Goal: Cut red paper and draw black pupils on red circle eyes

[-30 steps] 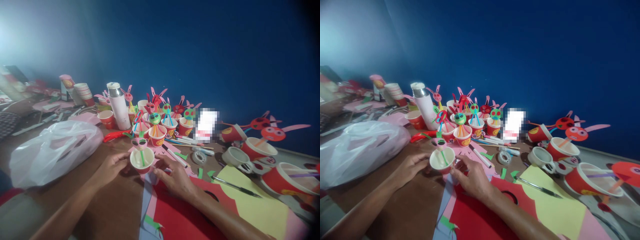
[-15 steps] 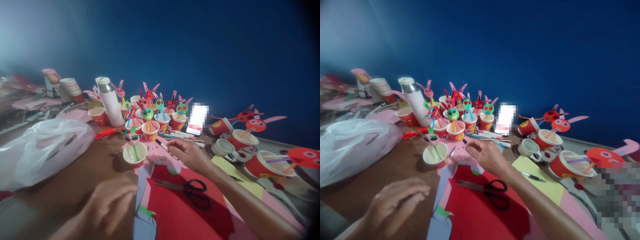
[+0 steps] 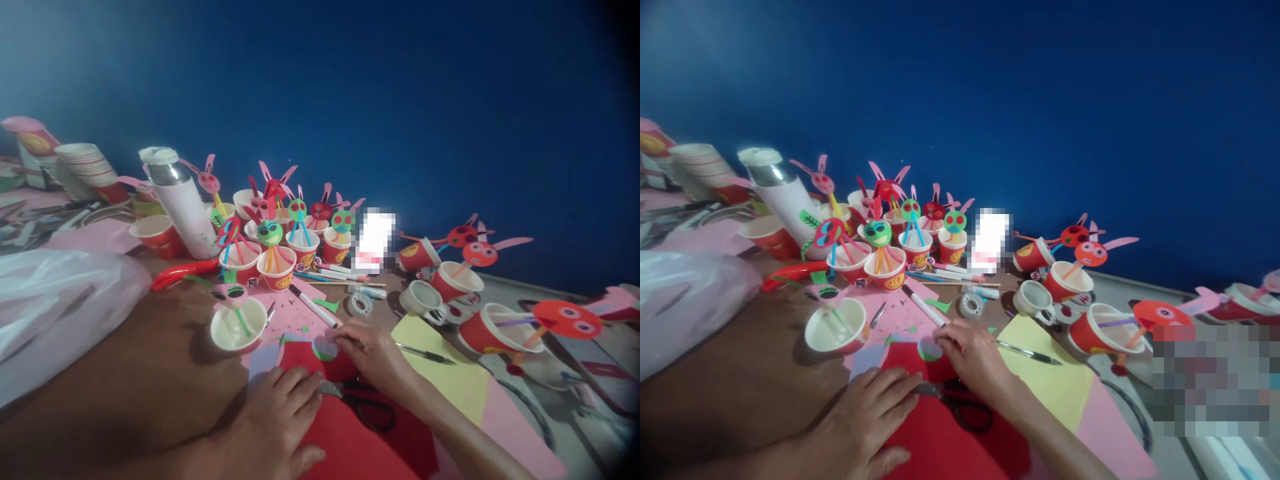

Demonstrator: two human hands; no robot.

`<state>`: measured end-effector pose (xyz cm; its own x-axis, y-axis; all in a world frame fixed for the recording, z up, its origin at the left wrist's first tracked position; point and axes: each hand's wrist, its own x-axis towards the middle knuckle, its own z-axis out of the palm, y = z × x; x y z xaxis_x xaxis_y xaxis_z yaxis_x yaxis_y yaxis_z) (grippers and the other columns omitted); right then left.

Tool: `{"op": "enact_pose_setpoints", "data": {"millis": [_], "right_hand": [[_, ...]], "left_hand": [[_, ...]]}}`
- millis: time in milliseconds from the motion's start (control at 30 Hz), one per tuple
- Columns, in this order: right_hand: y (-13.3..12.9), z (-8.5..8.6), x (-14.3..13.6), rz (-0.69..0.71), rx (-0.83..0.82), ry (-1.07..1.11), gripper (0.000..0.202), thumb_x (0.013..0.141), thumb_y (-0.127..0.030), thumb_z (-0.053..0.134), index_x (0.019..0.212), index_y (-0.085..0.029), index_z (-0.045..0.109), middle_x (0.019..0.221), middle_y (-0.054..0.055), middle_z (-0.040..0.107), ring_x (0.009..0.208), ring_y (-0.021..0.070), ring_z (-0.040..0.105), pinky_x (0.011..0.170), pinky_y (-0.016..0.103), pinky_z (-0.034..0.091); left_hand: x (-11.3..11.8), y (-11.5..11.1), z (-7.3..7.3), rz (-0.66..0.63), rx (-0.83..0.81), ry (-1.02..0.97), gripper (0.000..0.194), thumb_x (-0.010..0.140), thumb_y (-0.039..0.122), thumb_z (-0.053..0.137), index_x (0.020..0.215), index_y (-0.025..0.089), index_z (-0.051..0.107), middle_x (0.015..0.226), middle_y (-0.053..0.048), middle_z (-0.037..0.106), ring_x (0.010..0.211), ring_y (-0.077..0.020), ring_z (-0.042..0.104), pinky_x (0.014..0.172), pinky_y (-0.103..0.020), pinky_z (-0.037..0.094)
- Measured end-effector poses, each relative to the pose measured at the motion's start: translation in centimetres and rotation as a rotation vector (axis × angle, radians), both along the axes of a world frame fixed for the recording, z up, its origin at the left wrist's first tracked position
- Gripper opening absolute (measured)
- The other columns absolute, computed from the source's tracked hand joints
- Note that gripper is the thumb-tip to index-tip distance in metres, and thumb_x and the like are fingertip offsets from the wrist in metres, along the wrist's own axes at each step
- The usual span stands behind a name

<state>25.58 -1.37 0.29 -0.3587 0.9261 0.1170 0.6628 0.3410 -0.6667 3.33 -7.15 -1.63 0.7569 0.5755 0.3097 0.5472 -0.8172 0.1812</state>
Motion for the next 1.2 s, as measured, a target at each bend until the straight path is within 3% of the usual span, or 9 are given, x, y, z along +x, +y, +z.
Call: {"op": "enact_pose_setpoints", "data": {"millis": [133, 267, 400, 500, 600, 833, 1000, 1200], "right_hand": [[0.2, -0.5, -0.5, 0.014, 0.143, -0.125, 0.010, 0.087, -0.020, 0.056, 0.084, -0.022, 0.065, 0.079, 0.001, 0.063, 0.079, 0.0167, 0.056, 0.070, 0.027, 0.039], [0.2, -1.0, -1.0, 0.065, 0.286, -0.294, 0.012, 0.082, -0.021, 0.062, 0.094, -0.021, 0.064, 0.084, 0.004, 0.063, 0.082, 0.0209, 0.055, 0.072, 0.031, 0.039], [-0.4, -1.6, -1.2, 0.116, 0.354, -0.330, 0.013, 0.085, -0.020, 0.057, 0.096, -0.019, 0.062, 0.084, 0.005, 0.064, 0.082, 0.0217, 0.055, 0.072, 0.034, 0.038], [-0.6, -1.8, -1.1, 0.126, 0.342, -0.298, 0.010, 0.087, -0.019, 0.054, 0.093, -0.018, 0.062, 0.085, 0.006, 0.064, 0.085, 0.0212, 0.056, 0.075, 0.034, 0.038], [-0.2, -2.0, -0.8, 0.103, 0.309, -0.260, 0.011, 0.089, -0.020, 0.052, 0.088, -0.018, 0.062, 0.082, 0.006, 0.064, 0.084, 0.0200, 0.056, 0.076, 0.033, 0.038], [0.5, -2.6, 0.3, 0.059, 0.269, -0.098, 0.014, 0.090, -0.018, 0.050, 0.090, -0.020, 0.063, 0.088, 0.005, 0.065, 0.084, 0.0185, 0.057, 0.077, 0.032, 0.039], [-0.2, -1.5, 0.1, 0.217, 0.219, -0.127, 0.015, 0.088, -0.029, 0.053, 0.095, -0.019, 0.062, 0.089, 0.007, 0.065, 0.085, 0.0211, 0.056, 0.077, 0.035, 0.037], [-1.6, -0.5, -1.4, 0.435, 0.167, -0.237, 0.035, 0.081, -0.052, 0.057, 0.087, -0.018, 0.062, 0.085, 0.007, 0.060, 0.076, 0.0207, 0.051, 0.069, 0.034, 0.034]], "left_hand": [[0.1, 0.6, -1.5, -0.042, 0.037, -0.017, 0.047, 0.084, 0.056, 0.043, 0.110, 0.019, 0.058, 0.120, -0.004, 0.061, 0.098, -0.0237, 0.051, 0.080, -0.039, 0.036], [0.0, 0.8, -0.9, 0.002, -0.087, -0.044, 0.039, 0.087, 0.050, 0.043, 0.111, 0.022, 0.057, 0.120, -0.002, 0.060, 0.099, -0.0214, 0.050, 0.084, -0.038, 0.035], [0.1, 1.2, -0.2, -0.025, -0.144, -0.195, 0.028, 0.090, 0.036, 0.042, 0.105, 0.021, 0.059, 0.108, -0.002, 0.065, 0.094, -0.0203, 0.051, 0.083, -0.036, 0.037], [-0.2, 1.9, 0.0, -0.012, -0.137, -0.328, 0.019, 0.087, 0.021, 0.043, 0.095, 0.020, 0.061, 0.095, -0.003, 0.066, 0.086, -0.0187, 0.052, 0.079, -0.034, 0.038], [-0.7, 2.6, 0.6, 0.058, -0.236, -0.316, 0.023, 0.085, 0.008, 0.042, 0.094, 0.019, 0.060, 0.089, -0.004, 0.065, 0.083, -0.0172, 0.053, 0.077, -0.032, 0.040], [-1.4, 2.6, 1.4, 0.099, -0.249, -0.244, 0.023, 0.085, 0.007, 0.041, 0.092, 0.018, 0.061, 0.080, -0.004, 0.063, 0.075, -0.0147, 0.056, 0.069, -0.025, 0.046], [-2.2, 1.8, 1.4, 0.129, -0.201, -0.243, 0.023, 0.085, 0.008, 0.042, 0.093, 0.018, 0.062, 0.083, -0.004, 0.065, 0.077, -0.0142, 0.058, 0.074, -0.026, 0.047], [-3.7, 0.9, 1.1, 0.189, -0.207, -0.263, 0.025, 0.082, 0.005, 0.048, 0.099, 0.018, 0.060, 0.095, -0.004, 0.067, 0.087, -0.0160, 0.058, 0.081, -0.029, 0.046]]}}
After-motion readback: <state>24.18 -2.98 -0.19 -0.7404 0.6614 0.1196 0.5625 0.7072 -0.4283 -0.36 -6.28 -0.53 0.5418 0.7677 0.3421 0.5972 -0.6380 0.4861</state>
